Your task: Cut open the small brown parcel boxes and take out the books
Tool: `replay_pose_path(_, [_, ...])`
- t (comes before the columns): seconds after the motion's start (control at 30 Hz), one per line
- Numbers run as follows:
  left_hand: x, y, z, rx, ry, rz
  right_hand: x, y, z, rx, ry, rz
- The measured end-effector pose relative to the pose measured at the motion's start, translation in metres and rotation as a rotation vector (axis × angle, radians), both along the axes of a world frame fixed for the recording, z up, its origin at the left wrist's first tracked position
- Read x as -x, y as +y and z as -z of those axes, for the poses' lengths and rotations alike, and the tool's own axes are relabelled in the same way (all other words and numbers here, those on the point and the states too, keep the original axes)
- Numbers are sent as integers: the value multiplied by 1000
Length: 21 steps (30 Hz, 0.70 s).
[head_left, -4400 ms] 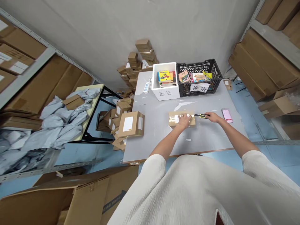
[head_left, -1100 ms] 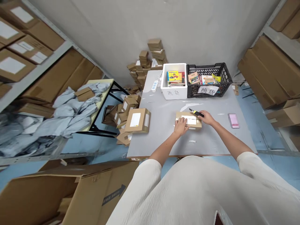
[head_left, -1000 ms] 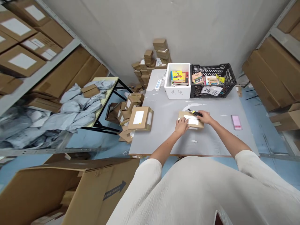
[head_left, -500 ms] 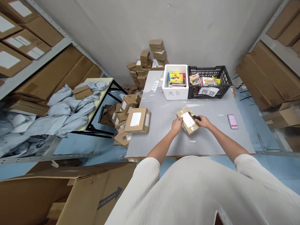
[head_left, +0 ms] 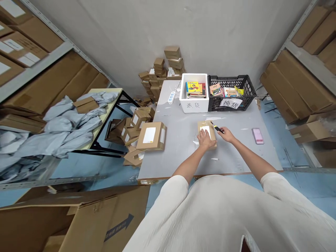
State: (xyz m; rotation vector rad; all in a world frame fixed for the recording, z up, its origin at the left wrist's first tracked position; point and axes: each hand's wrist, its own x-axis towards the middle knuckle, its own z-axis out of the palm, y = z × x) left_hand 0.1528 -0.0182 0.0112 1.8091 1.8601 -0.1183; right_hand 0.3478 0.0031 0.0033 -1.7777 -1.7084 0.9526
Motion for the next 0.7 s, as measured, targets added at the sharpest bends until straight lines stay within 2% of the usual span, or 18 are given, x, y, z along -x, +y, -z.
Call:
replay_pose_path(0.13, [7,7,3,56,47,157,-7,1,0,-3,6,26])
replay_pose_path(0.27, [30,13,3,66,2,417,-9,0,1,17,18,50])
replay_pose_path(0.33, [40,13,2,35,-12,488,-7,-1,1,54,60,61])
replay_pose_path(0.43, [49,10,-1,-54,7,500,-2,-3,1,143,156,93])
replay_pose_path(0.53, [48,4,-4,-161,-2,458,3,-9,-1,264,265,133])
replay_pose_path(0.6, [45,0,-5,-203,-15,443,6,-15,-3,351,339,123])
replay_pose_path(0.7, [40,-6,-7,-219,-23,492,6,-23,-8,418,387,75])
